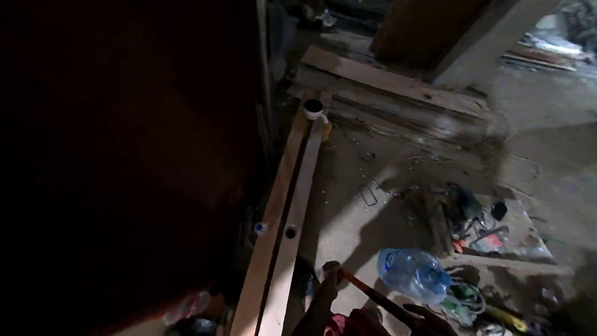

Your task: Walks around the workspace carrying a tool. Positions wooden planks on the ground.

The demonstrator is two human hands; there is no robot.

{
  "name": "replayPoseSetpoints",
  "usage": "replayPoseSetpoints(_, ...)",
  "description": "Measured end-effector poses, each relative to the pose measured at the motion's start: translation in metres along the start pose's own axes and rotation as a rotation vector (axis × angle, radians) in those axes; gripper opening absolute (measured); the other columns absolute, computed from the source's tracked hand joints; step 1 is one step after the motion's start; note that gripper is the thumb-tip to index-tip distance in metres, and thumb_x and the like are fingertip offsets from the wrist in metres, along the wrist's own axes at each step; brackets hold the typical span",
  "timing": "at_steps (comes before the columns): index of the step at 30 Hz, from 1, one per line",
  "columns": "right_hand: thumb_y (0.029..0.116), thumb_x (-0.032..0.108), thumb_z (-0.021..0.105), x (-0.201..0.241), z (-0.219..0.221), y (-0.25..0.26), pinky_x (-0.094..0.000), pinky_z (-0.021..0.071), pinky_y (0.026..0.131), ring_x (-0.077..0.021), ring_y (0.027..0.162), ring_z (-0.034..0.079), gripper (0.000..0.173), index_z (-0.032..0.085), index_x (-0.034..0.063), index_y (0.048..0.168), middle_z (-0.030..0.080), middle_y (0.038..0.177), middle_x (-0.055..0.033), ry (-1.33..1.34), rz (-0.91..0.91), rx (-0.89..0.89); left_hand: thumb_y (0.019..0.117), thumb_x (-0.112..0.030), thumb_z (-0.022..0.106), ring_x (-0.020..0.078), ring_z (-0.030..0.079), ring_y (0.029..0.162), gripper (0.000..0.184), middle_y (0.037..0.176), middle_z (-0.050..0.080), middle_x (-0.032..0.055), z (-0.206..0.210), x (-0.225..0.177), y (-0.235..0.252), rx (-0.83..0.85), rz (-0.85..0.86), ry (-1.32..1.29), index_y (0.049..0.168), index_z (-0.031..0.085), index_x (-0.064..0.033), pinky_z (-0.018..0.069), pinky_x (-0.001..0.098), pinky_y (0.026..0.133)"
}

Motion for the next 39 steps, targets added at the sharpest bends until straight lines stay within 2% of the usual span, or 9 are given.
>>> replayPoseSetpoints(2, 0.0978, 0.016, 0.057, 0.014, 0.007, -0.004, -0.0347, 0.06, 0.062, -0.0144, 0.069, 0.068, 0.04, 0.059, -0.0035, 0.132, 0.072, 0.092, -0.0065, 0.073, -0.083, -0.028, 0.1066, -0.014, 0.049, 0.0116, 0.055, 0.065, 0.019, 0.079, 0.057, 0.0055, 0.003, 0.012, 0.003, 0.03, -0.072, 0.003, 0.113, 0.057, 0.0021, 0.0512, 0.0276, 0.062)
replayPoseSetpoints(4, 0.0941, 0.021, 0.061, 0.017, 0.012, -0.008, -0.0356, 0.0594, 0.064, -0.0155, 0.071, 0.067, 0.038, 0.065, -0.0003, 0.126, 0.071, 0.093, -0.0068, 0.169, -0.158, -0.04, 0.1077, -0.017, 0.047, 0.0116, 0.056, 0.062, 0.024, 0.075, 0.06, 0.0059, 0.008, 0.012, -0.006, 0.035, -0.102, 0.116, 0.105, 0.059, 0.0029, 0.0521, 0.0271, 0.059)
replayPoseSetpoints(7, 0.0919, 0.031, 0.067, 0.011, 0.011, -0.013, -0.0311, 0.0574, 0.06, -0.0107, 0.065, 0.065, 0.035, 0.073, 0.0078, 0.117, 0.071, 0.084, -0.0014, 0.292, -0.249, -0.061, 0.1097, -0.019, 0.044, 0.0132, 0.058, 0.071, 0.032, 0.083, 0.063, 0.0093, 0.027, 0.002, -0.025, 0.172, -0.052, 0.434, 0.107, 0.064, 0.0069, 0.0535, 0.0299, 0.068)
replayPoseSetpoints(13, 0.0953, 0.035, 0.064, -0.01, -0.013, -0.038, -0.0265, 0.0543, 0.056, -0.007, 0.059, 0.061, 0.035, 0.072, 0.0085, 0.116, 0.07, 0.079, 0.0013, 0.532, -0.307, -0.198, 0.1089, -0.021, 0.041, 0.0125, 0.059, 0.061, 0.031, 0.074, 0.062, 0.0058, 0.056, 0.034, -0.007, 0.327, -0.212, 0.521, 0.099, 0.061, 0.0006, 0.0533, 0.0281, 0.057)
replayPoseSetpoints(18, 0.101, 0.035, 0.054, -0.049, -0.036, -0.067, -0.0253, 0.0546, 0.056, -0.0061, 0.058, 0.061, 0.038, 0.068, 0.0053, 0.12, 0.068, 0.077, 0.0027, 0.687, -0.28, -0.306, 0.1089, -0.026, 0.04, 0.0091, 0.051, 0.049, 0.03, 0.065, 0.054, 0.0008, 0.089, 0.042, -0.022, 0.274, -0.305, 0.638, 0.093, 0.056, -0.0063, 0.0474, 0.0233, 0.047)
replayPoseSetpoints(21, 0.1047, 0.033, 0.046, -0.073, -0.046, -0.084, -0.0261, 0.0562, 0.058, -0.0072, 0.06, 0.063, 0.04, 0.065, 0.0027, 0.123, 0.069, 0.078, 0.0017, 0.76, -0.259, -0.373, 0.1089, -0.024, 0.04, 0.009, 0.05, 0.05, 0.029, 0.067, 0.052, 0.0015, 0.105, 0.05, -0.029, 0.23, -0.296, 0.701, 0.095, 0.056, -0.0051, 0.0464, 0.0227, 0.047)
replayPoseSetpoints(26, 0.106, 0.034, 0.043, -0.118, -0.067, -0.108, -0.028, 0.0567, 0.058, -0.0098, 0.061, 0.064, 0.042, 0.062, 0.002, 0.125, 0.069, 0.08, -0.0011, 0.836, -0.271, -0.494, 0.1086, -0.022, 0.043, 0.0095, 0.051, 0.053, 0.024, 0.069, 0.053, 0.0021, 0.126, 0.067, -0.041, 0.237, -0.203, 0.752, 0.095, 0.054, -0.0055, 0.0488, 0.0242, 0.05)
replayPoseSetpoints(32, 0.1018, 0.027, 0.058, -0.182, -0.086, -0.129, -0.0282, 0.0577, 0.061, -0.0106, 0.064, 0.066, 0.035, 0.061, 0.0037, 0.128, 0.07, 0.086, -0.003, 0.944, -0.222, -0.532, 0.1069, -0.019, 0.047, 0.0105, 0.053, 0.053, 0.021, 0.07, 0.055, 0.0035, 0.139, 0.101, -0.046, 0.25, -0.167, 0.77, 0.094, 0.055, -0.0036, 0.0507, 0.0245, 0.051)
replayPoseSetpoints(39, 0.1012, 0.017, 0.057, -0.246, -0.09, -0.151, -0.0229, 0.0528, 0.052, -0.0074, 0.056, 0.06, 0.03, 0.06, 0.0026, 0.127, 0.069, 0.082, -0.0035, 1.229, -0.226, -0.597, 0.107, -0.018, 0.048, 0.0111, 0.052, 0.053, 0.023, 0.069, 0.056, 0.0044, 0.158, 0.137, -0.067, 0.232, -0.172, 0.792, 0.093, 0.056, -0.0016, 0.0496, 0.0246, 0.051)
Point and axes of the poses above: each hand's wrist, its own y-axis towards the middle knuckle, its own z-axis out of the palm, x = y × z, the point moved 7 cm from there along y, towards the middle knuckle
